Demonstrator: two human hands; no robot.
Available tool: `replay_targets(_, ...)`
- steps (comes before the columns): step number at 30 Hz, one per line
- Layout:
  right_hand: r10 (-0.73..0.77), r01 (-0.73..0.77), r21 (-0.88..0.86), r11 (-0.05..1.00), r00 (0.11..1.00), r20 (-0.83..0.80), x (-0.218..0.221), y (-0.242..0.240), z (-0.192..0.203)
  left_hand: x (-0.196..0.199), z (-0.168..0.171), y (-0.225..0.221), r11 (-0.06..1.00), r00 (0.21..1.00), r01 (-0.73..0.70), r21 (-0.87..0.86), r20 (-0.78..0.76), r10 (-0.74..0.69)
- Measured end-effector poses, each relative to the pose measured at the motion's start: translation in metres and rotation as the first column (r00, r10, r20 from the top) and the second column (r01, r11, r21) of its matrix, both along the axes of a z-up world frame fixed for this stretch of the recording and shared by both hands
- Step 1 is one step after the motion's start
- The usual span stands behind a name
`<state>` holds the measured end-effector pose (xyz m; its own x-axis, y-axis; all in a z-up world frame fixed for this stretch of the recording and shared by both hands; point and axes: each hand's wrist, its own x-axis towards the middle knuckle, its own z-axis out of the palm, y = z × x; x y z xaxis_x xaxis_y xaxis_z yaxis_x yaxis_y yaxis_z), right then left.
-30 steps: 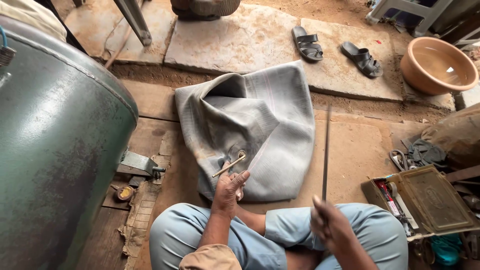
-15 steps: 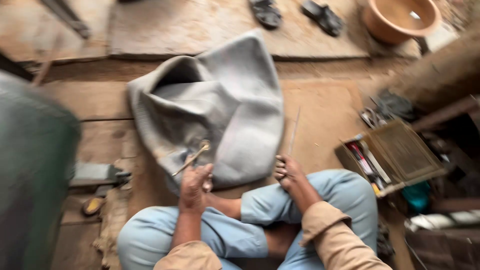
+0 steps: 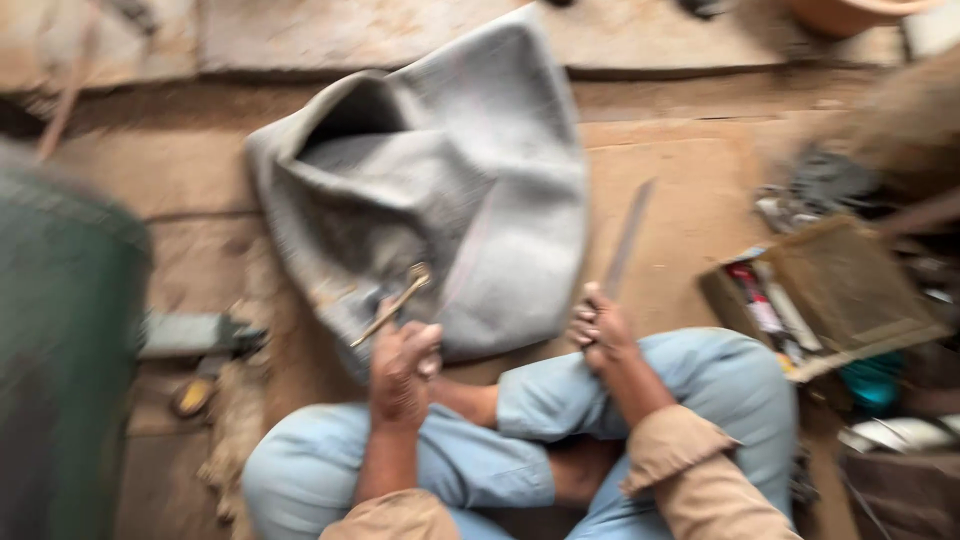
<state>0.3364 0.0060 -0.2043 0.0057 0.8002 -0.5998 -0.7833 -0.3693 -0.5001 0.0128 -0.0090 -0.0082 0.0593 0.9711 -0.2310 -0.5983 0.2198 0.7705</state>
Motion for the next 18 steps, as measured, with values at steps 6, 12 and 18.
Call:
replay_targets(6,-0.202,0.074,0.229,0.971,0.767,0.61,-0.05,-0.001,0.105,0.001,-0.008,-0.001,0.995,0.999,-0.038,-0.092,0.006,0.039)
replay_targets(12,0.062,-0.046,-0.048,0.998,0.896,0.44,-0.054,0.002,0.118,0.007,0.006,-0.002,0.986,0.996,-0.092,-0.135,-0.002,0.093)
replay_targets(18,0.123,-0.078,-0.192,0.978,0.965,0.232,-0.041,0.001,0.088,0.037,-0.019,-0.023,0.965,0.857,-0.245,0.094,-0.444,0.261)
